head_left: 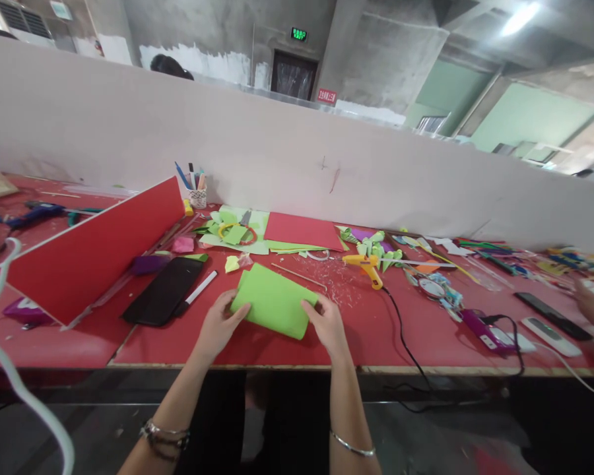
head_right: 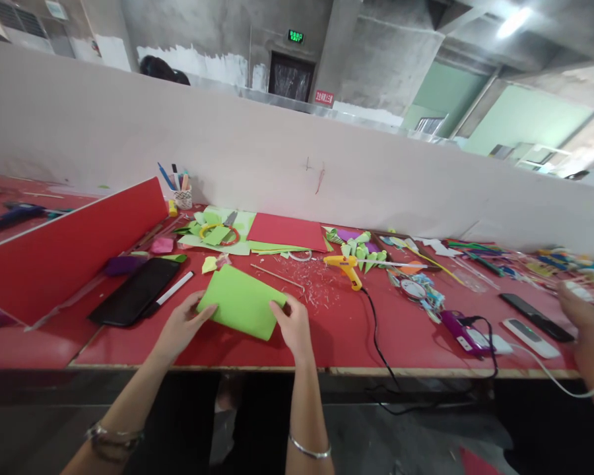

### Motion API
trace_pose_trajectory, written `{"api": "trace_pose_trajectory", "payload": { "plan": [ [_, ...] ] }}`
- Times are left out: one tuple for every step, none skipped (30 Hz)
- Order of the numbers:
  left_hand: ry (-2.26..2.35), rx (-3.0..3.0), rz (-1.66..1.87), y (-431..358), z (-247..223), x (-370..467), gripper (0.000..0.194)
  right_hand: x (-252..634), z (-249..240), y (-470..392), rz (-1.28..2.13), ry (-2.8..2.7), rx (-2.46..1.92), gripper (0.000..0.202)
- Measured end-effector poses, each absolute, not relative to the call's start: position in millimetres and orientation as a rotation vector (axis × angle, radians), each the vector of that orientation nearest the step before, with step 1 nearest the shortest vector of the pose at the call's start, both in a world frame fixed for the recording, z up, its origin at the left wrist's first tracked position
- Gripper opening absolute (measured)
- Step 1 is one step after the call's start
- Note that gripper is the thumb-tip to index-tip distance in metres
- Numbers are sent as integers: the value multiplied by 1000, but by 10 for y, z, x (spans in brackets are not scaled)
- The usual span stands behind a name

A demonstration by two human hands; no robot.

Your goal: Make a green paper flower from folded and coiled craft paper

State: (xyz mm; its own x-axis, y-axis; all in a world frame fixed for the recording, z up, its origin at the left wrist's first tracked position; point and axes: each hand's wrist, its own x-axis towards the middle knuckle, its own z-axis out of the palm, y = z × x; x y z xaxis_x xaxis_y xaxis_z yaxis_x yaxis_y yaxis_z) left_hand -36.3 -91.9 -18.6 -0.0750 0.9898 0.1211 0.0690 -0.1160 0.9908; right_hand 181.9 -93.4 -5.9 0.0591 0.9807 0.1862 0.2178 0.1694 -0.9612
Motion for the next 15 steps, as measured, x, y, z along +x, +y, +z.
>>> {"api": "trace_pose_trajectory", "payload": {
  "plan": [
    [1275,1323,1310,-918,-208,-369,32,1802,-81,-929,932,-1345,-1229,32],
    [1273,1330,1316,-918,-225,-371,30,1785,-105,-926,956,-1305,-1196,35],
    [1254,1326,1334,-919,-237,-368,29,1772,-129,-926,977,-1270,-1163,40],
    [1229,1306,1355,-922,-248,-362,29,1764,-149,-932,990,-1239,-1132,46],
    [1202,1271,1368,-925,-259,-355,29,1759,-166,-943,994,-1218,-1103,52],
    [1170,1224,1369,-929,-270,-347,30,1759,-175,-960,992,-1211,-1077,60],
    [1135,1165,1359,-935,-280,-340,32,1761,-178,-982,984,-1217,-1051,67],
    [1105,1105,1345,-943,-289,-336,33,1766,-173,-1008,977,-1242,-1029,73],
    [1085,1047,1333,-952,-293,-336,34,1772,-161,-1036,964,-1285,-1014,73],
    [1069,1009,1318,-961,-290,-341,34,1781,-144,-1064,945,-1347,-1010,66],
    [1052,1008,1293,-970,-278,-353,33,1793,-124,-1090,913,-1417,-1017,55],
    [1035,1049,1263,-976,-256,-373,30,1810,-104,-1110,865,-1498,-1027,40],
    [1005,1147,1218,-977,-227,-400,26,1834,-87,-1124,806,-1597,-1033,26],
    [967,1292,1162,-972,-193,-434,21,1865,-76,-1128,734,-1701,-1029,19],
    [940,1458,1127,-960,-159,-473,17,1904,-73,-1124,668,-1831,-1012,17]
  ]
}}
